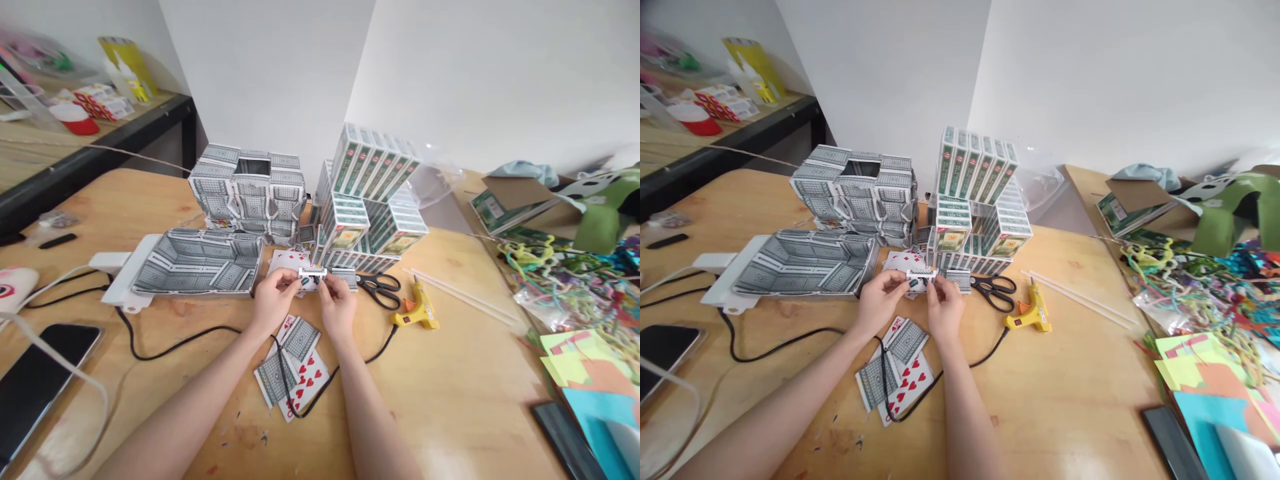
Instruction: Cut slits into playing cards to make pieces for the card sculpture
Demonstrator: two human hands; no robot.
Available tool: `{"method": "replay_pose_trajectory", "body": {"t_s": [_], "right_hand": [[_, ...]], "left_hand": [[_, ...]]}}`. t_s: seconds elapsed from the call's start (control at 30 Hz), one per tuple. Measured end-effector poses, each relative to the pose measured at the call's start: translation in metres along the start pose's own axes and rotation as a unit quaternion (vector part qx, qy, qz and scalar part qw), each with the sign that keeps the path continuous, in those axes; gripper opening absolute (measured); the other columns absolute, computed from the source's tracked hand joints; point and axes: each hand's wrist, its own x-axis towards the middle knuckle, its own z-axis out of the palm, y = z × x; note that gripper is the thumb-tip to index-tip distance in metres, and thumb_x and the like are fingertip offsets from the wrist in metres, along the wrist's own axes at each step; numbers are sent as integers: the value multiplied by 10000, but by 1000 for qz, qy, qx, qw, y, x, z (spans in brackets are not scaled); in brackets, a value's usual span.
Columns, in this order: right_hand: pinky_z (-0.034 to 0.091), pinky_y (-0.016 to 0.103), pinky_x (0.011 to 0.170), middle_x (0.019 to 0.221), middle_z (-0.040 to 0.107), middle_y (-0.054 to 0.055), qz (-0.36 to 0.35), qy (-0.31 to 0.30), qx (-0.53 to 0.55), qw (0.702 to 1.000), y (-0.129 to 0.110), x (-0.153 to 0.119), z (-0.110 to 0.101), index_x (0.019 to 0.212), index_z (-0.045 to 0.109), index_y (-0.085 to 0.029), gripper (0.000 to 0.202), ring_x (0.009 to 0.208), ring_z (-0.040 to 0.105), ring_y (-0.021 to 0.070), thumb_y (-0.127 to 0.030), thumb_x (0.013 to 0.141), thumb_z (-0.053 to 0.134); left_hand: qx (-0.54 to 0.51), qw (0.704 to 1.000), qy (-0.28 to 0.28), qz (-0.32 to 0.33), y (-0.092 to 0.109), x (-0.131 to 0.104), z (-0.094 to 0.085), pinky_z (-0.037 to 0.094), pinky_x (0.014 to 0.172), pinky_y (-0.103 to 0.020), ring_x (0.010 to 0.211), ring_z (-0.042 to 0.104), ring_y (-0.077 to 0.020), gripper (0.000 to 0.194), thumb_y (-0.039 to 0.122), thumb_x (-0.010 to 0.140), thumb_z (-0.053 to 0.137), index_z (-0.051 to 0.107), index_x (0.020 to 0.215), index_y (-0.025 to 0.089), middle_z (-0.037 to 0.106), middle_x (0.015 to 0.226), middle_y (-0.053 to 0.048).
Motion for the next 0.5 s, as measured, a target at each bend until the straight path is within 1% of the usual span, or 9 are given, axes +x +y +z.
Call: {"method": "replay_pose_trajectory", "body": {"t_s": [0.1,0.17,0.23,0.3,0.4,0.5], "right_hand": [[436,283,640,788,616,61,-8,-18,-2,1000,-3,0,-1,937,649,-160,275,687,553,164,-345,784,515],[433,291,661,789,621,60,-10,-24,8,1000,-7,1,-2,914,655,-162,280,712,554,171,-350,805,478],[433,291,659,787,631,54,12,-35,53,998,-10,2,-4,893,653,-162,289,716,557,173,-363,813,461],[433,277,617,747,634,38,50,-54,119,990,-13,4,-6,868,647,-161,281,673,553,164,-382,792,492],[414,248,540,675,615,11,87,-80,197,973,-16,6,-8,809,639,-167,241,585,519,134,-388,739,571],[422,240,542,730,616,12,100,-116,254,955,-17,6,-7,801,629,-180,215,596,517,123,-368,699,629]], "left_hand": [[-10,1000,8,-17,3,2,-1,477,566,-227,584,575,-116,91,226,673,602,573,719,153,604,671,0],[-27,999,11,-28,5,3,-1,480,541,-226,568,569,-115,97,221,661,609,566,715,154,598,661,4],[-57,998,8,-41,5,4,0,490,508,-230,554,566,-116,143,227,653,622,560,761,156,590,662,9],[-83,995,8,-51,4,3,1,505,489,-240,567,577,-127,211,242,647,638,555,822,158,593,676,4],[-97,993,8,-61,4,2,2,537,530,-272,648,617,-160,262,273,648,653,568,861,147,637,744,-36],[-94,994,-7,-58,6,0,2,552,632,-305,749,644,-187,268,294,675,634,598,888,136,672,857,-79]]}}
